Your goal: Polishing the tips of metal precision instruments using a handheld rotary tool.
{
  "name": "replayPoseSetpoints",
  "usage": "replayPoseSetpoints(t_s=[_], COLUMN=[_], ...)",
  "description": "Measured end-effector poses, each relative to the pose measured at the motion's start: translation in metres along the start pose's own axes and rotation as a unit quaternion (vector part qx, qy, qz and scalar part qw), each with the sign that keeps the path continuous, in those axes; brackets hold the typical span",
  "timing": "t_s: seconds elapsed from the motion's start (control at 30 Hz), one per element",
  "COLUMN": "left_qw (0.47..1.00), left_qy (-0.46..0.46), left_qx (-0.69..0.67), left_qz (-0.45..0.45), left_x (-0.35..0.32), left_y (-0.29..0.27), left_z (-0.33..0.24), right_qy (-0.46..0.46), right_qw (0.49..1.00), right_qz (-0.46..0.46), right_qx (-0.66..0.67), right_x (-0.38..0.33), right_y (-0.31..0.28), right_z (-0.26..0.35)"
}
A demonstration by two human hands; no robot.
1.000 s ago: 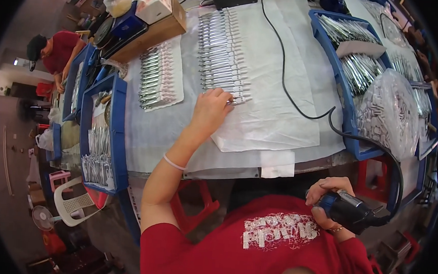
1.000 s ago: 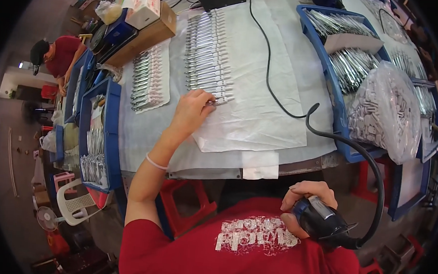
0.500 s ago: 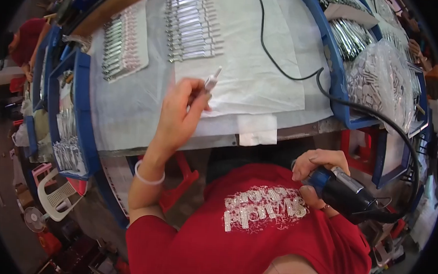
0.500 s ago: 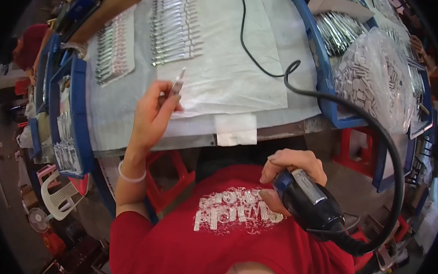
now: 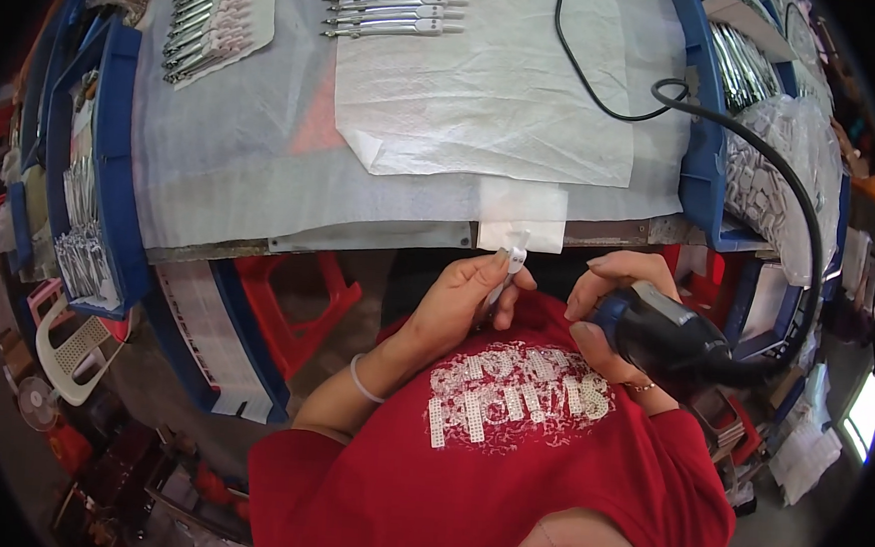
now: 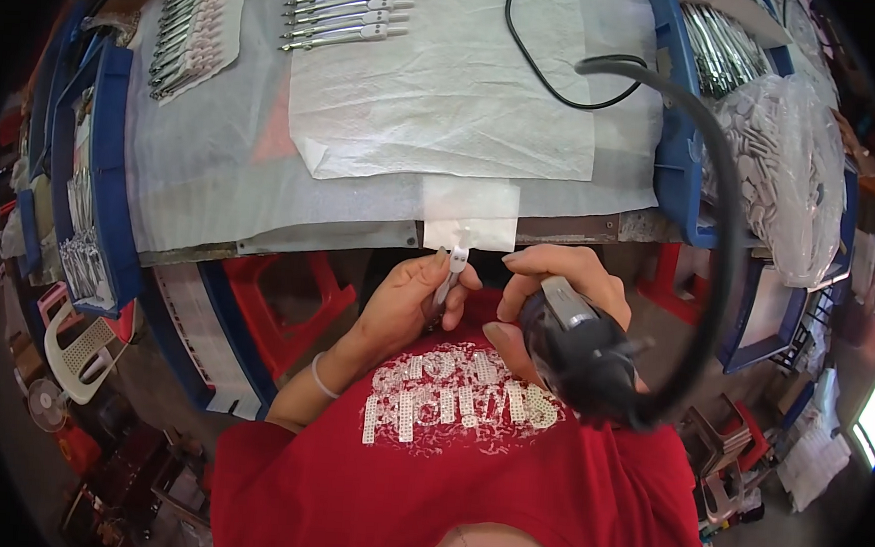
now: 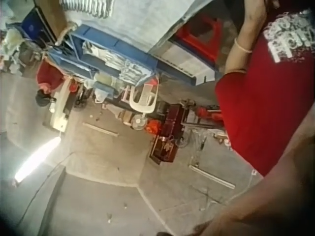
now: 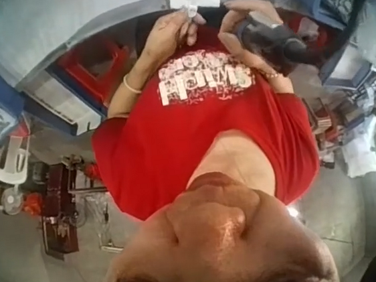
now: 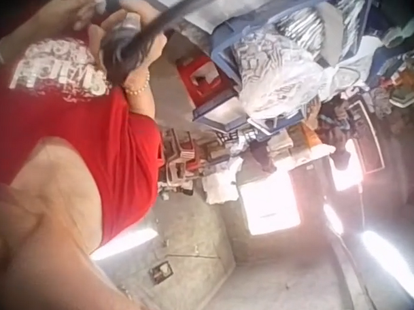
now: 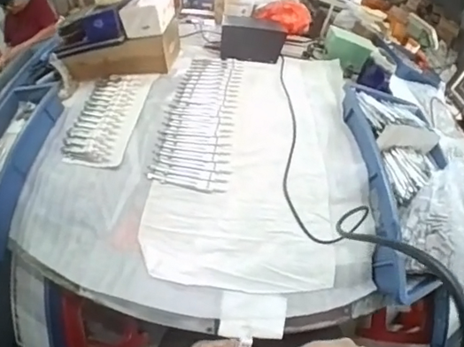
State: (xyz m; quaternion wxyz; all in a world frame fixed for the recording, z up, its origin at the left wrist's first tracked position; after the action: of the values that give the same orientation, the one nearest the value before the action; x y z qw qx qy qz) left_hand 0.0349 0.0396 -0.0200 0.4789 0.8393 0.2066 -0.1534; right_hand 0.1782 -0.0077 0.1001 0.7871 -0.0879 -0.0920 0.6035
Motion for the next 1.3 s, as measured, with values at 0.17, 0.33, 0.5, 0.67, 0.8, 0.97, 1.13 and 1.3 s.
replayPoseSetpoints(t_s=[0.17,0.33,0.5,0.67,0.8,0.97,1.13,1.3], left_qw=[0.985,0.977,0.983,0.99,0.993,0.993,0.992,0.991], left_qy=[-0.029,-0.031,-0.013,-0.02,-0.015,-0.028,-0.018,-0.026], left_qx=[-0.167,-0.207,-0.185,-0.128,-0.11,-0.116,-0.108,-0.125], left_qz=[0.021,0.03,0.015,-0.059,-0.051,-0.022,-0.058,-0.049], left_x=[0.011,0.016,0.014,0.01,0.009,0.01,0.008,0.007], left_y=[-0.003,-0.007,-0.009,-0.007,-0.004,-0.004,-0.004,-0.003], left_z=[0.013,0.022,0.022,0.016,0.012,0.013,0.013,0.012], right_qy=[0.117,0.193,0.218,0.232,0.214,0.179,-0.165,-0.285], right_qw=[0.992,0.981,0.974,0.97,0.975,0.983,0.971,0.935], right_qz=[-0.053,-0.017,0.051,0.044,0.024,-0.027,0.073,0.084], right_qx=[0.008,0.0,-0.046,-0.06,-0.058,0.013,0.157,0.192], right_x=[0.008,0.022,0.03,0.031,0.032,0.027,0.036,0.04], right_y=[0.005,0.014,0.022,0.022,0.022,0.011,-0.003,0.014], right_z=[-0.022,-0.037,-0.047,-0.052,-0.055,-0.035,0.026,0.038])
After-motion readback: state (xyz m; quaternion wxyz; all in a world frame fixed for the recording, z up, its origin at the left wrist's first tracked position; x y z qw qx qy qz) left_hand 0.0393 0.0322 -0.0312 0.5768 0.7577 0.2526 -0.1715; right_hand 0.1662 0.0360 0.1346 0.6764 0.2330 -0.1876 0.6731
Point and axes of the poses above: each hand's wrist, its own x-axis towards the middle knuckle, its own y-axis out of the palm, z = x × y, the point moved 6 cm from there along x, towards the middle knuckle, and after that the axes turned 4 degrees about z, right-handed, at the moved point
